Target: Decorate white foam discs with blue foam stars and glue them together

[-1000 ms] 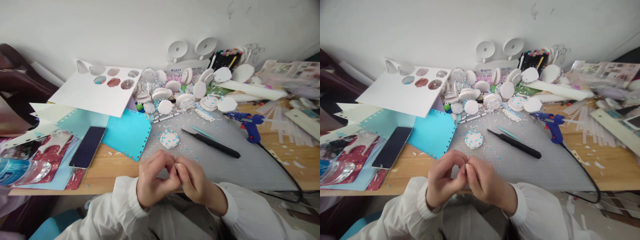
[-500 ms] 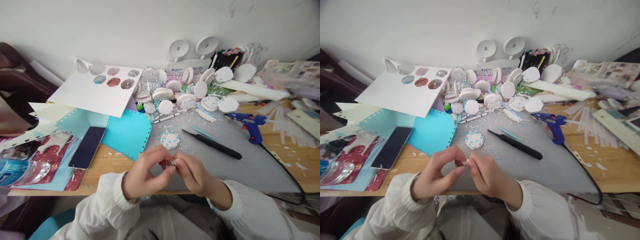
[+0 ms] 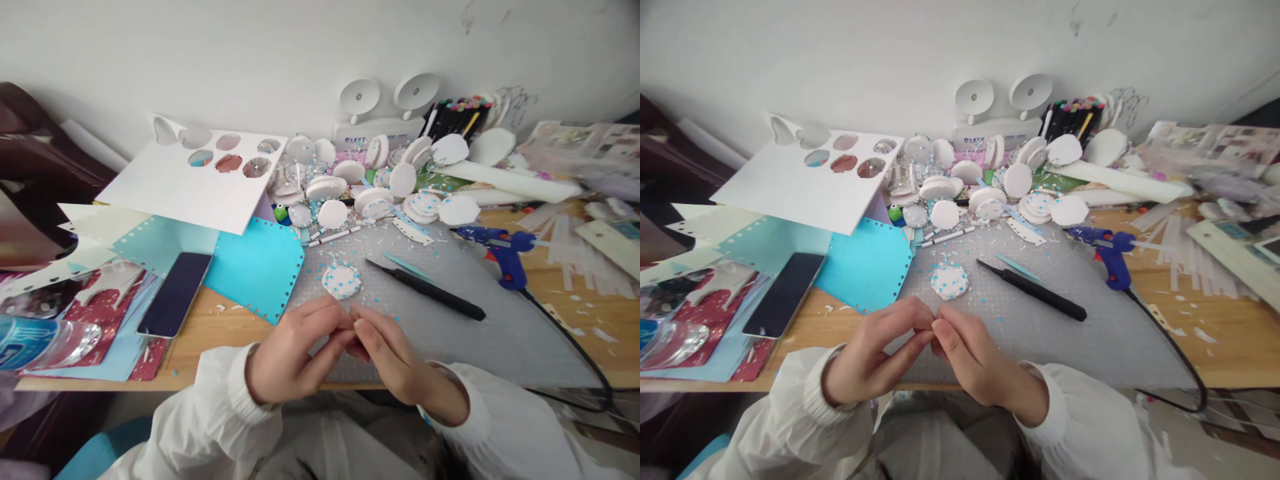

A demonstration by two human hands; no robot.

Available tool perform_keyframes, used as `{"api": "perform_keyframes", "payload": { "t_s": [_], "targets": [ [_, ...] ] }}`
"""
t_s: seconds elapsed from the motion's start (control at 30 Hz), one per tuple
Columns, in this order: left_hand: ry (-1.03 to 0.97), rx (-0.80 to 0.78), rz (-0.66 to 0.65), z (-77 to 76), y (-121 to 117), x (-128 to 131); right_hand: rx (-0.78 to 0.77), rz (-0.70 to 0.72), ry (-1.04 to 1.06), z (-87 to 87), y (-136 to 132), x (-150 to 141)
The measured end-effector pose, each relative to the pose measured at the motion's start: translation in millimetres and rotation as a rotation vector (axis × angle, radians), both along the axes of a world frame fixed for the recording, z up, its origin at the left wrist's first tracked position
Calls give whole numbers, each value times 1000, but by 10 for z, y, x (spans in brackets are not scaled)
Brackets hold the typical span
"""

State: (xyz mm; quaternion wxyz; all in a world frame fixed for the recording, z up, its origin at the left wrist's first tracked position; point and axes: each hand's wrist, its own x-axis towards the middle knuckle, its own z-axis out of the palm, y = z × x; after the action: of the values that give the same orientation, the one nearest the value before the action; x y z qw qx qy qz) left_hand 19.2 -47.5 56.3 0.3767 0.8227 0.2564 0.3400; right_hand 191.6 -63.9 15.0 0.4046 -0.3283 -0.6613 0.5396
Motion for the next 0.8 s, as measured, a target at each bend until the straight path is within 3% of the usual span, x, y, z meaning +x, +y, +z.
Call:
{"api": "perform_keyframes", "payload": {
  "t_s": [0.1, 0.27, 0.53, 0.8],
  "targets": [
    [33, 55, 21, 11, -14, 14, -39, 16, 32, -34, -1, -8],
    [42, 212, 166, -33, -56, 97, 5, 9, 48, -38, -3, -25],
    [-33, 271, 337, -136, -146, 225, 235, -58, -54, -65, -8, 8],
    [-54, 259, 428, -123, -240, 280, 517, -141, -160, -64, -11, 26]
  ]
}}
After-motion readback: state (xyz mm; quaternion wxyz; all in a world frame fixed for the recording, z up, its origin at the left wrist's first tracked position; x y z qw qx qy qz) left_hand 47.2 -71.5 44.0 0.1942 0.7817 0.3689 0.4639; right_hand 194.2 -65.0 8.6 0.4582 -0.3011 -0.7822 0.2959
